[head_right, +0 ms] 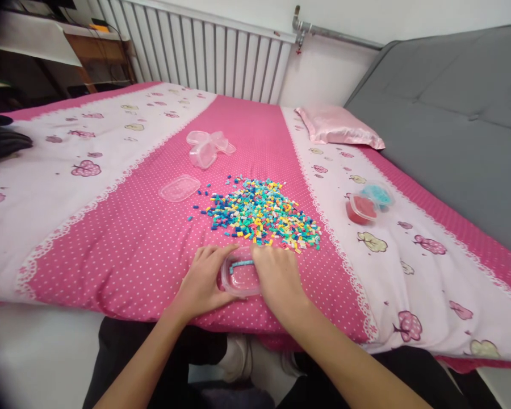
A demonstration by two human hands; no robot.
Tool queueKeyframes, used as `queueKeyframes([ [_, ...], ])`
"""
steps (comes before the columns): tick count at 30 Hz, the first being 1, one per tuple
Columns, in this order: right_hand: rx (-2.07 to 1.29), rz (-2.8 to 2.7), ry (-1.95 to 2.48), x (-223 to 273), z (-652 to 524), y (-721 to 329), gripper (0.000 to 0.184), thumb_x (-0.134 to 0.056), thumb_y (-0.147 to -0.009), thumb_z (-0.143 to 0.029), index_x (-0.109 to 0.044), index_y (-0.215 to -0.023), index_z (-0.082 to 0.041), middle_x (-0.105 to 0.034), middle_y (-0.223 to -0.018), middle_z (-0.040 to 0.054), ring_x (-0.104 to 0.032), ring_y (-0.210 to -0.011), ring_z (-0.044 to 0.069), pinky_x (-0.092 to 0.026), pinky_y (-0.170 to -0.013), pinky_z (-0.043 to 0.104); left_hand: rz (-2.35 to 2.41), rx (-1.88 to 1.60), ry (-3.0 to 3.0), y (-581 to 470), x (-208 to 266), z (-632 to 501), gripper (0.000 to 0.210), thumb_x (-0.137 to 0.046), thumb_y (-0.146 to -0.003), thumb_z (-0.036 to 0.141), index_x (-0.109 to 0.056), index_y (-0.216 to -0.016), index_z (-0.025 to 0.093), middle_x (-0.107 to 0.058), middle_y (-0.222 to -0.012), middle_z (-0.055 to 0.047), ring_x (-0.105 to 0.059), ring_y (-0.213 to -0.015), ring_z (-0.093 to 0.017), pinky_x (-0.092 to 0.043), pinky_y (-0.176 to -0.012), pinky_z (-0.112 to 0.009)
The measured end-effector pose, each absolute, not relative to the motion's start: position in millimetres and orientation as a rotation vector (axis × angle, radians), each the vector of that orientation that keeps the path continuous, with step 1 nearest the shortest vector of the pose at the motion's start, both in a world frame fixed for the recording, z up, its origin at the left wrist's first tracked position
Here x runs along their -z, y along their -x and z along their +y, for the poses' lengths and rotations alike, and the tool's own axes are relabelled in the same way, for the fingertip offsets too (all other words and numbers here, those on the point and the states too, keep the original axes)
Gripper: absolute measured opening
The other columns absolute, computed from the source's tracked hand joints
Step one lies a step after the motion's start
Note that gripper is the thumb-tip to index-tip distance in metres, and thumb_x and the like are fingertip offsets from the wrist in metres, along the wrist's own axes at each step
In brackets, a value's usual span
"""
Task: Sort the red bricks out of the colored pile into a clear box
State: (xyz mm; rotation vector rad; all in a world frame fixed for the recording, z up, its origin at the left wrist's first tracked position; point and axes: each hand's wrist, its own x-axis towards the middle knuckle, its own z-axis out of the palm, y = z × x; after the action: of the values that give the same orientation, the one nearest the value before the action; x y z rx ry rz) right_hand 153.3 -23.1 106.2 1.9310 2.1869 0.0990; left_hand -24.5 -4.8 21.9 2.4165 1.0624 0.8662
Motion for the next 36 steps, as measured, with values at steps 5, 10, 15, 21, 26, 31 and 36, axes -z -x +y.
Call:
queueKeyframes([
  [5, -0.114, 2.186, -1.906, -106.4, -21.9, -151.5, 0.03, -0.043, -0.099, -0.009, -0.069, -0.106, -0.02, -0.077, -0.089, 0.0128, -0.075, -0.085, 0.026, -0.041, -0.06, 0.03, 1.06, -0.871, -2.427, 23.7, -21.9, -4.3, 0.092, -0.081, -0.072, 0.062, -0.039, -0.144, 0.023, -0.064, -0.118, -0.008, -0.056, -0.104, -0.029, -0.04, -0.097, -0.044],
  [10, -0.123, 2.196, -1.875, -103.9, -22.0, -150.7, 0.032, -0.042, -0.098, -0.005, -0.068, -0.109, -0.018, -0.077, -0.09, 0.0129, -0.075, -0.085, 0.025, -0.043, -0.062, 0.03, 1.07, -0.858, -2.424, 23.5, -21.0, -4.1, 0.09, -0.078, -0.073, 0.065, -0.042, -0.144, 0.023, -0.065, -0.119, -0.009, -0.057, -0.105, -0.03, -0.042, -0.097, -0.044],
  [15, -0.115, 2.213, -1.86, -103.3, -21.3, -152.3, 0.031, -0.042, -0.097, -0.005, -0.067, -0.109, -0.018, -0.077, -0.092, 0.012, -0.075, -0.086, 0.025, -0.044, -0.062, 0.03, 1.064, -0.874, -2.437, 24.1, -19.3, -3.6, 0.088, -0.077, -0.074, 0.065, -0.045, -0.142, 0.021, -0.065, -0.118, -0.009, -0.057, -0.104, -0.03, -0.042, -0.096, -0.045],
  [21, -0.087, 2.217, -1.872, -105.0, -22.3, -151.9, 0.031, -0.042, -0.098, -0.006, -0.068, -0.109, -0.019, -0.077, -0.092, 0.0111, -0.074, -0.088, 0.025, -0.041, -0.063, 0.03, 1.067, -0.871, -2.424, 24.8, -18.6, -3.6, 0.088, -0.078, -0.072, 0.065, -0.045, -0.143, 0.023, -0.065, -0.119, -0.009, -0.057, -0.105, -0.031, -0.042, -0.097, -0.046],
  [26, -0.031, 2.212, -1.906, -113.6, -23.2, -156.8, 0.027, -0.046, -0.099, -0.01, -0.07, -0.105, -0.02, -0.076, -0.089, 0.009, -0.073, -0.084, 0.026, -0.039, -0.062, 0.031, 1.063, -0.861, -2.428, 25.2, -18.5, -4.0, 0.09, -0.079, -0.073, 0.063, -0.041, -0.144, 0.023, -0.064, -0.12, -0.009, -0.057, -0.106, -0.031, -0.042, -0.097, -0.046],
  [31, -0.105, 2.481, -2.053, -109.2, -41.4, -178.7, 0.022, -0.055, -0.095, -0.012, -0.075, -0.095, -0.019, -0.072, -0.099, 0.0096, -0.063, -0.096, 0.027, -0.047, -0.081, 0.037, 1.084, -0.845, -2.415, 24.6, -19.0, -4.6, 0.094, -0.081, -0.071, 0.062, -0.04, -0.146, 0.023, -0.065, -0.12, -0.009, -0.056, -0.106, -0.031, -0.042, -0.097, -0.046],
  [36, -0.331, 2.505, -2.195, -88.1, -64.2, -194.3, 0.032, -0.051, -0.088, -0.005, -0.079, -0.096, -0.017, -0.066, -0.117, 0.0172, -0.054, -0.108, 0.036, -0.048, -0.089, 0.05, 1.086, -0.848, -2.41, 24.0, -19.1, -4.2, 0.09, -0.081, -0.071, 0.061, -0.043, -0.144, 0.024, -0.065, -0.12, -0.008, -0.057, -0.106, -0.031, -0.042, -0.097, -0.045],
])
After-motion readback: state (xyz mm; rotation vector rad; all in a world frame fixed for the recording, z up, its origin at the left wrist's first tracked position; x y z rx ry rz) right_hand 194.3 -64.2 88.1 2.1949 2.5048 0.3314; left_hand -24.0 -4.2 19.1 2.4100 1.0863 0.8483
